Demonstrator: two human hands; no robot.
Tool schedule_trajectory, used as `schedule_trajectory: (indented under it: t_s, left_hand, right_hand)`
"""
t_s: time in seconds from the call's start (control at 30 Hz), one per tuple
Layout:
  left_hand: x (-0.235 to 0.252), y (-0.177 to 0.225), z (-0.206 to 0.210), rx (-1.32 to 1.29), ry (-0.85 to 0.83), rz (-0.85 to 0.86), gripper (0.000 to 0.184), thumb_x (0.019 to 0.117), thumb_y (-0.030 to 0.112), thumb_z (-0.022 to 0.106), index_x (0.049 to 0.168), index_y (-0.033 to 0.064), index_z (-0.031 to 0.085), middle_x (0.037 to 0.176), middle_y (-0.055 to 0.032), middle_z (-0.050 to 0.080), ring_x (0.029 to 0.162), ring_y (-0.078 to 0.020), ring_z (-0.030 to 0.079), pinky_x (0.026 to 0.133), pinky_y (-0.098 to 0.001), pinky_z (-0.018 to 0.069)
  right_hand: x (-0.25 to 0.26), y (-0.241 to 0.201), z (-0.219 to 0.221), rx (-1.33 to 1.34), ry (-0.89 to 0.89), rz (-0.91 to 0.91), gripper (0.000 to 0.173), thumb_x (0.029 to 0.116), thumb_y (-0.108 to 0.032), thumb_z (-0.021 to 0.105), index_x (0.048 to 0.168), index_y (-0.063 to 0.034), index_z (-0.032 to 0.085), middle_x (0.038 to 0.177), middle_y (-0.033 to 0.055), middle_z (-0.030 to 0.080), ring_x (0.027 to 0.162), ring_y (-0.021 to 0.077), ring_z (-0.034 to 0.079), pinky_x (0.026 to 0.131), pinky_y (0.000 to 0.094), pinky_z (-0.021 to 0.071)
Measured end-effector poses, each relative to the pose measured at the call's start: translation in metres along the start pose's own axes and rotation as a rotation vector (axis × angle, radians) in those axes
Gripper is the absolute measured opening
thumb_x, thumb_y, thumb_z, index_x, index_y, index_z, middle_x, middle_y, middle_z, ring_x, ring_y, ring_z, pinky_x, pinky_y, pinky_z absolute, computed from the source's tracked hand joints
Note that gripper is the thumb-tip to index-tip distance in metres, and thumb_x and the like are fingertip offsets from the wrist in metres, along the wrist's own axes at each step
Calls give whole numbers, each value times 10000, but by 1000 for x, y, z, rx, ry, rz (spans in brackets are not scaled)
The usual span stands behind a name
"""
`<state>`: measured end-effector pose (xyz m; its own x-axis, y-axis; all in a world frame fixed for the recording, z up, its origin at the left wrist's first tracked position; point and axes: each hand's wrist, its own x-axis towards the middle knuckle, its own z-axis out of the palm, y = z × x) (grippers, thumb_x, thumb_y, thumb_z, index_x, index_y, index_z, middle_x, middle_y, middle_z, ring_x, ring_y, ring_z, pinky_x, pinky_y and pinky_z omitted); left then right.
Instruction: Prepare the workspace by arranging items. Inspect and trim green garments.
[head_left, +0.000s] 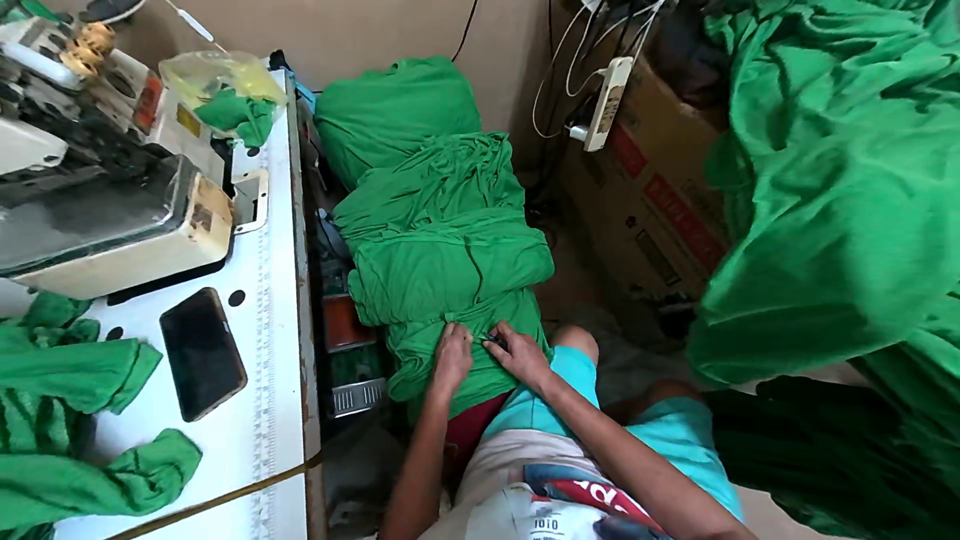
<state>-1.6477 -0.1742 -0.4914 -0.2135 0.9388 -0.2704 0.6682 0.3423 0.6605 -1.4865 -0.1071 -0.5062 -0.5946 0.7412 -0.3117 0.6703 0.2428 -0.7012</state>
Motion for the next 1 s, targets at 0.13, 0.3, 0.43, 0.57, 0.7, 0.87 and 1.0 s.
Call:
schedule_trajectory:
  t_s: [0.13,0.3,0.43,0.57,0.7,0.87,1.0]
  left_hand:
    - [-3,-14,-2,-153,26,43,243,1047,139,529,1130,-35,677,1210,-203,627,1032,-243,663,942,-366,547]
    - [-4,-17,-1,-225,23,65,209,1025,132,585,1091,-27,703,1205,-189,628,1001,-196,674,913,-307,563]
    - [-4,-17,0,-205,55,59,223,1037,128,555,1106,-32,694,1180,-196,638,985,-217,669,908,-330,554]
    - [-3,-8,8,-19,82,32,261,1025,129,581,1205,-34,678,1257,-218,625,1073,-280,669,974,-378,545]
    - [-2,-1,13,21,117,-7,227,1031,89,546,1128,-49,697,1242,-216,636,1162,-311,635,1041,-406,504]
    - [-6,-13,2,-140,96,17,244,1049,130,523,1137,-45,668,1203,-211,630,1015,-261,665,932,-385,548]
    - [-6,-18,7,-195,147,43,219,1032,126,554,1103,-40,679,1152,-207,638,958,-243,671,889,-368,563]
  right_hand:
    - [-2,-9,0,-95,2,-20,398,1064,-353,515,1295,-39,594,1131,187,700,1048,361,693,915,559,534]
    - [-4,-14,4,-152,65,-68,375,1078,-307,481,1286,-27,615,1177,188,693,1079,358,690,910,550,539]
    - [-3,-13,5,-186,65,-83,364,1100,-270,435,1257,-12,639,1181,203,700,1095,376,692,924,550,537]
    - [-2,-12,2,-138,38,-14,378,1094,-302,454,1303,-24,602,1192,191,694,1108,362,684,952,546,527]
    - [-3,-15,0,-153,6,2,398,1088,-318,460,1328,-28,590,1220,194,683,1125,365,675,957,554,519]
    - [-2,-16,4,-201,22,-62,395,1082,-313,472,1307,-17,607,1222,202,680,1118,378,676,938,559,528]
    - [-2,-16,5,-192,26,-55,406,1080,-311,480,1337,-19,596,1240,199,678,1133,375,674,945,559,526]
